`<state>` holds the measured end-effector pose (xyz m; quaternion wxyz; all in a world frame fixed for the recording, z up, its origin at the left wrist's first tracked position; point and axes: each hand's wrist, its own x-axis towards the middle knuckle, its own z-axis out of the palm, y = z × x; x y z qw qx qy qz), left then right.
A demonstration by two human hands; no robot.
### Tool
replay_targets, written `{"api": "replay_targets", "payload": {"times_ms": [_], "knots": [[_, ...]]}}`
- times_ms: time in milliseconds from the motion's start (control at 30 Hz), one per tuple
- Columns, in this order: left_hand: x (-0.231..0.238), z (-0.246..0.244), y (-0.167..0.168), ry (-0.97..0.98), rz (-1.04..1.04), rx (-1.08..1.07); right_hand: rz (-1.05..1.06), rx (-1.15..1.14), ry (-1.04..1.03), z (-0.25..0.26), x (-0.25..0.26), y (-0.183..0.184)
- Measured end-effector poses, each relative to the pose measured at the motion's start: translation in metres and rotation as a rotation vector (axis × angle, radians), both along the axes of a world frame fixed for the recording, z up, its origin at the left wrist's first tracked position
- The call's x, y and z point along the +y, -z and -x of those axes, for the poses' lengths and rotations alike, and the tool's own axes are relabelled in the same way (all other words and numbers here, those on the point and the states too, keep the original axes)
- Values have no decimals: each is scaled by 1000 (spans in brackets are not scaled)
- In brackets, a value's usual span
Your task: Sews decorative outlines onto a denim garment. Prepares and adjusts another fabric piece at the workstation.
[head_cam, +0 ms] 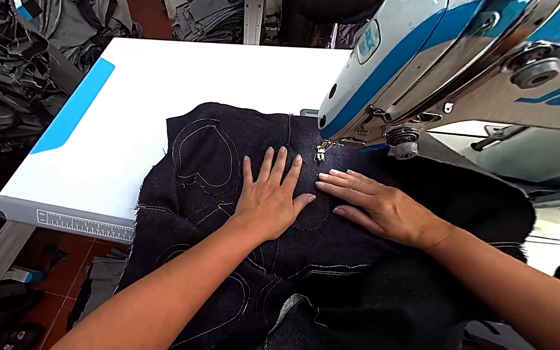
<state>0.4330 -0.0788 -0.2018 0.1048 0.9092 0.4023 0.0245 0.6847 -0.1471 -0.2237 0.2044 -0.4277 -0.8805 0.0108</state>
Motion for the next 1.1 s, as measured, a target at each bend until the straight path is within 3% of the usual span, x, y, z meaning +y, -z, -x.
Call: {"api": "replay_targets", "payload": {"times_ms": [167, 300, 467, 600, 767, 867, 1000, 1100], "knots": [[-10, 10, 4, 37, -31, -48, 22, 14, 116, 18, -25, 2], [4, 18, 7, 252, -41, -82, 44, 41, 303, 49, -59, 2], [58, 19, 12, 628, -93, -178, -14, 81, 603, 106, -74, 13], [80, 22, 11, 784, -106, -164, -2, 110, 675, 135, -74, 14], [56, 32, 13, 665, -156, -153, 34, 259, 599, 77, -38, -25], [52, 33, 14, 603, -134, -137, 88, 121, 512, 38, 9, -3], [91, 17, 10, 561, -105, -126, 111, -35, 621, 24, 56, -1], [127, 8, 5, 648, -88, -98, 131, -37, 760, 34, 63, -5]]}}
